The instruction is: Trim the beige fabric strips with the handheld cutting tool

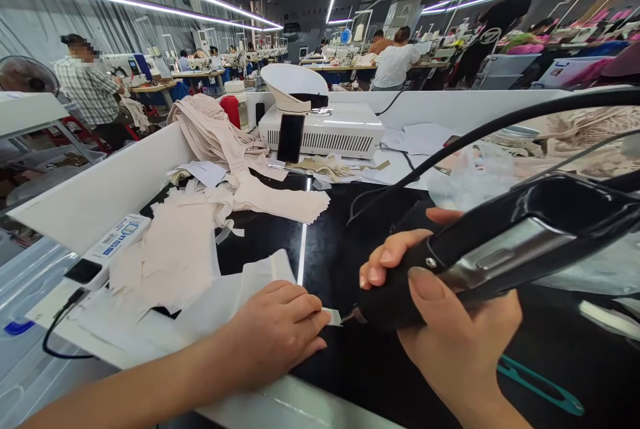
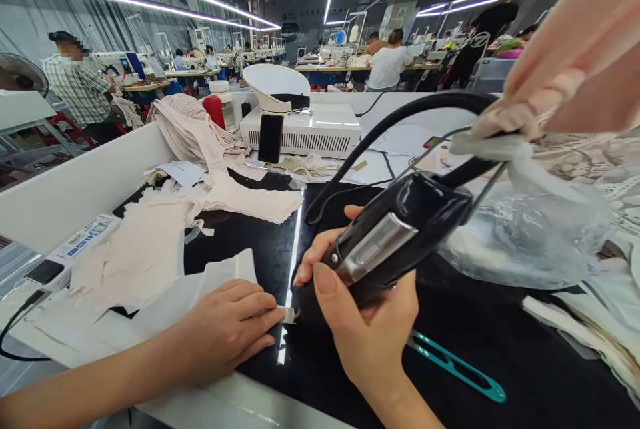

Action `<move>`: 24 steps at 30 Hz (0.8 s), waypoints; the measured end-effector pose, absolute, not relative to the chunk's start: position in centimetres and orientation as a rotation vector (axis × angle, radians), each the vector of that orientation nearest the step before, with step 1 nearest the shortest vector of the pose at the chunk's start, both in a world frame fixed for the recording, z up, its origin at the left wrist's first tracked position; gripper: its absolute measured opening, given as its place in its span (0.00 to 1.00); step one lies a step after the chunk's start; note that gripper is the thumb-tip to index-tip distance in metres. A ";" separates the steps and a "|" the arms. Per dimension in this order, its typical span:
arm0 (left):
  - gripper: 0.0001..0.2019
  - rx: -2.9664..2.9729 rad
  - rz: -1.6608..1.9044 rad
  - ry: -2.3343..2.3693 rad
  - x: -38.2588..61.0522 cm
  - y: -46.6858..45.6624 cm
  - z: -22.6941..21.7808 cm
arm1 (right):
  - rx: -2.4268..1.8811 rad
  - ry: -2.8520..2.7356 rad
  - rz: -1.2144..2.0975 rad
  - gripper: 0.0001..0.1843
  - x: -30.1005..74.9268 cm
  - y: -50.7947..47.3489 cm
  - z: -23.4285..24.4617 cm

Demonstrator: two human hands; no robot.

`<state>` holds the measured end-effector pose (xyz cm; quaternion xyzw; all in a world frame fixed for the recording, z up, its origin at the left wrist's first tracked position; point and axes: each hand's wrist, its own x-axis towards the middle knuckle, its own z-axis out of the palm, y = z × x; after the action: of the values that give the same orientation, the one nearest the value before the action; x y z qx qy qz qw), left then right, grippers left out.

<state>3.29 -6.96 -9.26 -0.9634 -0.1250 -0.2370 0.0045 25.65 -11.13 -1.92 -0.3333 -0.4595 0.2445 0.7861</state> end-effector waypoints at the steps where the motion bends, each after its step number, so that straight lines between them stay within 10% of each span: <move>1: 0.12 -3.021 -0.762 -0.390 3.3 -7.0 -9.2 | -0.727 -0.989 0.521 0.28 25.6 -11.2 -2.0; 24: 0.11 -3.058 -0.764 -0.505 1.7 -5.3 -10.0 | -0.764 -1.046 0.539 0.24 26.3 -11.5 -1.8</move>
<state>1.72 -5.27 -9.98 -0.9577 -0.1582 -0.2391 -0.0253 26.34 -11.52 -1.77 -0.3512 -0.4810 0.2481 0.7640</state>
